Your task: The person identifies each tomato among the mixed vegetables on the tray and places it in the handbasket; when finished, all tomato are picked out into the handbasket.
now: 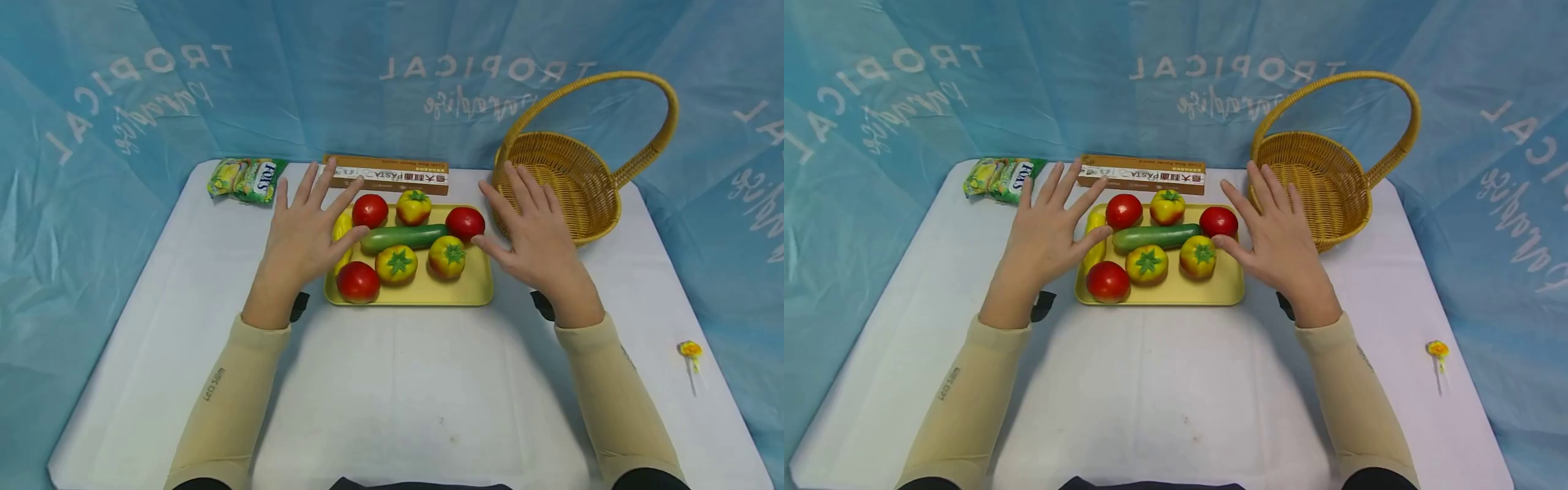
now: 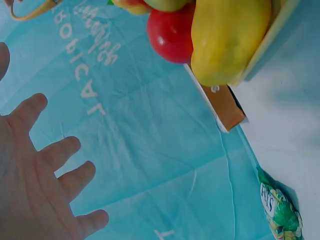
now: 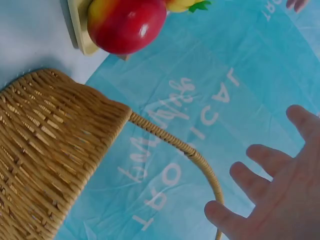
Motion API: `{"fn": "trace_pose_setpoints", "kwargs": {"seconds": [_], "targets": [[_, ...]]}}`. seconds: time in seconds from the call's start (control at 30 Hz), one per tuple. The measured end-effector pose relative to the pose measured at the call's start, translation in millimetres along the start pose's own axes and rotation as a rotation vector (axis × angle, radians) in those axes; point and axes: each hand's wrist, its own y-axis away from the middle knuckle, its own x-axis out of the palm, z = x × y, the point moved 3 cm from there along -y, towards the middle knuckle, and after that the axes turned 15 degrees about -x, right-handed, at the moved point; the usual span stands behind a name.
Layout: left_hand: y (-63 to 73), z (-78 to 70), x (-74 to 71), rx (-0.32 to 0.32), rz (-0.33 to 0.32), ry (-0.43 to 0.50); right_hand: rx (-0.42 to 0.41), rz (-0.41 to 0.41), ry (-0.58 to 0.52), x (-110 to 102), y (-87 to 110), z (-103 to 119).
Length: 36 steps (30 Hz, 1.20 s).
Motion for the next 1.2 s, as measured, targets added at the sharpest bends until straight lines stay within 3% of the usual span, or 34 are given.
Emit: {"fn": "trace_pose_setpoints", "kwargs": {"seconds": [0.33,0.43,0.6,0.7,0.9,1.07,1.2], "targets": [[-4.3,26.6,-3.5,-0.109,0.032,0.023,-0.006,-0.224,-0.095,-16.4,4.0,-8.9],[-5.3,36.5,-1.2,-0.165,0.065,0.060,0.024,-0.253,-0.118,-18.8,8.0,-12.7],[-7.7,54.6,7.9,-0.261,0.148,0.200,0.105,-0.236,-0.194,-20.5,16.4,-15.5],[-10.5,64.6,18.0,-0.298,0.230,0.327,0.141,-0.229,-0.256,-18.2,20.6,-16.6],[-15.2,81.4,46.7,-0.359,0.463,0.568,0.203,-0.148,-0.571,0.3,24.8,-18.5],[-15.0,88.9,68.2,-0.409,0.664,0.728,0.220,0.031,-0.831,24.8,22.6,-18.0],[-13.2,89.7,79.3,-0.391,0.785,0.782,0.237,0.163,-0.975,43.6,21.5,-16.5]]}}
